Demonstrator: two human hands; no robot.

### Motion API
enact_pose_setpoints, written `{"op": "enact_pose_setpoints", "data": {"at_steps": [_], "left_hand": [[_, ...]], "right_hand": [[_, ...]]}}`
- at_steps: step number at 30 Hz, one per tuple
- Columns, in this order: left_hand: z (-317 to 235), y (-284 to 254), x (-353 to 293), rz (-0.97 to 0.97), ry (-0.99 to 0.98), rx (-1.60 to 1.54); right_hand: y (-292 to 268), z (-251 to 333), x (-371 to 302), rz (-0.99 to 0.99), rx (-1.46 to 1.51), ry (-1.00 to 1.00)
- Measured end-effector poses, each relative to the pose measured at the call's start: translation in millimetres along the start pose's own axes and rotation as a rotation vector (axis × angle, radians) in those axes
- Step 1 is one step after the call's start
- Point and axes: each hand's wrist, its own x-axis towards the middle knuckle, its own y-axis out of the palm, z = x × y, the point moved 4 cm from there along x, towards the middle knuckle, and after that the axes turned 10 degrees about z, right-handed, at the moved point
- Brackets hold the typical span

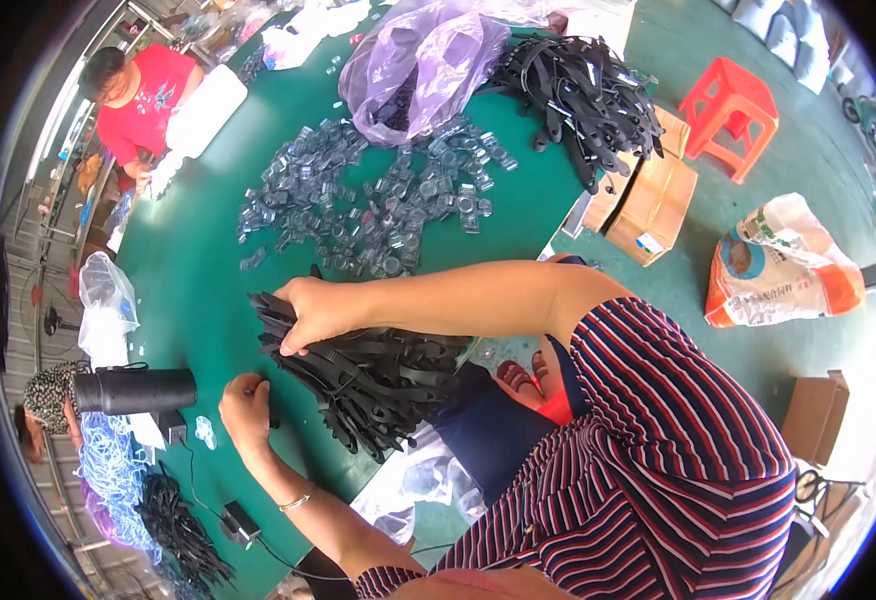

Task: Assembling small black plastic components onto a bundle of straps at a factory workbench.

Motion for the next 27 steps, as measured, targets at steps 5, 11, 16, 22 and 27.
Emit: {"op": "enact_pose_setpoints", "data": {"at_steps": [5, 11, 16, 22, 27], "left_hand": [[1.9, 0.2, 4.6, -0.073, 0.137, 0.087], [-3.2, -0.3, 2.6, 0.021, -0.031, -1.006], [-15.1, 14.4, 4.0, 0.128, 0.084, -1.451], [-26.6, 20.3, 3.7, 0.233, 0.21, -1.634], [-29.8, 20.6, 3.9, 0.231, 0.177, -1.681]], "right_hand": [[-3.6, -13.7, 7.0, 0.011, 0.096, 0.003], [-3.0, -9.7, 7.1, -0.021, 0.054, 0.022], [2.2, -1.9, 3.7, -0.012, -0.002, 0.007], [6.6, 2.2, 1.7, 0.019, 0.072, 0.011], [8.9, 3.6, 1.6, 0.015, 0.071, -0.011]]}}
